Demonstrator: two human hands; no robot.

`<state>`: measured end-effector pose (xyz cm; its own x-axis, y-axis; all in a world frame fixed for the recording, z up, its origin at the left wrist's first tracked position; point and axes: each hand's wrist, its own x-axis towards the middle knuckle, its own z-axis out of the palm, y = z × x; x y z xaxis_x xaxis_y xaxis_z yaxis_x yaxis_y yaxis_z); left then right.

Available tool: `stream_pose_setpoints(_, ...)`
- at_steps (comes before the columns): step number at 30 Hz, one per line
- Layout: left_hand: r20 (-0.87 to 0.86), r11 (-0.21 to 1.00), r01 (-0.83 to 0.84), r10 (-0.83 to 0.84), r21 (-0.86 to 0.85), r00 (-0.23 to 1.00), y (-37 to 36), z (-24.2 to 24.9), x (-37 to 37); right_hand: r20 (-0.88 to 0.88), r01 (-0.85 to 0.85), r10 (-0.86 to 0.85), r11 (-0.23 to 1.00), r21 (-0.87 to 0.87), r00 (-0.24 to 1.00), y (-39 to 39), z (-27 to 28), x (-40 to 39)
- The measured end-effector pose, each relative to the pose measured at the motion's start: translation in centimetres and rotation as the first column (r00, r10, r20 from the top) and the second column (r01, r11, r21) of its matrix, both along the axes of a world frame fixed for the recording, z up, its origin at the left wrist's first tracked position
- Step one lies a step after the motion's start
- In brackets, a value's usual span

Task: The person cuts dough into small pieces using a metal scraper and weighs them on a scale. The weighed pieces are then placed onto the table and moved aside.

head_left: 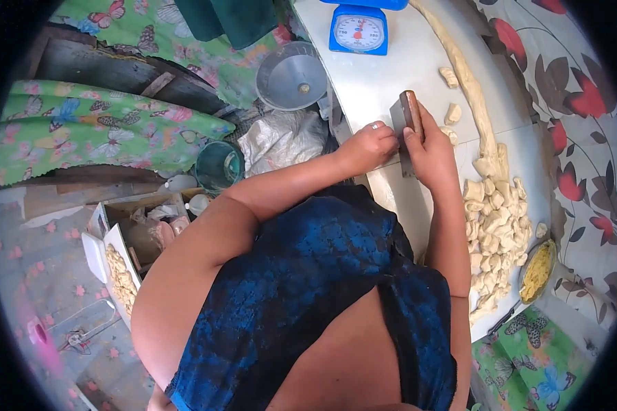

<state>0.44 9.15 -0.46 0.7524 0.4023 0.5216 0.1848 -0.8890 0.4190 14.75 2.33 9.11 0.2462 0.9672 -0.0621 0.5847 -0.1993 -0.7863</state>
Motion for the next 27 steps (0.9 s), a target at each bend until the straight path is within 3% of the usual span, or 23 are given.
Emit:
stream_pose_setpoints(4, 0.107, 0.981, 0.012, 0.010, -0.195, 0.994, 0.4, 0.5, -0.2, 0.026, 0.036, -0.036, 0.999, -0.002, 0.999, 0.2, -0.1, -0.3)
stream_pose_setpoints(6, 0.139, 0.961, 0.011, 0.029, -0.277, 0.990, 0.4, 1.8, -0.5, -0.064, 0.073, -0.068, 0.994, 0.085, 0.996, -0.1, -0.6, 0.0)
stream_pose_setpoints(8, -0.011, 0.658, -0.130, 0.182, -0.742, 0.983, 0.2, 3.1, -0.8, -0.107, 0.094, -0.085, 0.993, 0.077, 0.991, -0.4, -0.9, 0.8)
stream_pose_setpoints(9, 0.054, 0.536, -0.059, 0.192, -0.842, 0.980, 0.3, 2.0, -1.0, -0.150, 0.115, -0.104, 0.991, 0.066, 0.983, -0.5, -1.1, 1.2)
stream_pose_setpoints(13, 0.127, 0.583, -0.007, 0.188, -0.813, 0.974, 0.7, 0.7, -1.3, -0.311, 0.197, -0.165, 0.978, 0.074, 0.936, -1.2, -2.5, 2.0)
stream_pose_setpoints(15, 0.057, 0.931, -0.090, 0.118, -0.353, 0.991, 0.3, 2.2, -1.3, -0.380, 0.205, -0.168, 0.977, 0.060, 0.910, -1.4, -2.9, 2.1)
stream_pose_setpoints(18, -0.026, 0.974, 0.003, -0.009, -0.227, 1.000, 0.7, 1.6, -1.0, -0.428, 0.221, -0.174, 0.973, 0.062, 0.887, -1.4, -2.9, 1.9)
stream_pose_setpoints(26, 0.042, 0.994, -0.044, 0.048, -0.101, 0.998, 0.6, 0.6, -0.6, -0.451, 0.179, -0.119, 0.979, 0.093, 0.885, -1.8, -1.3, 1.5)
stream_pose_setpoints(27, 0.039, 0.995, -0.044, 0.048, -0.088, 0.998, 0.6, 0.5, -0.6, -0.339, 0.157, -0.109, 0.980, 0.118, 0.935, -1.6, -1.0, 1.1)
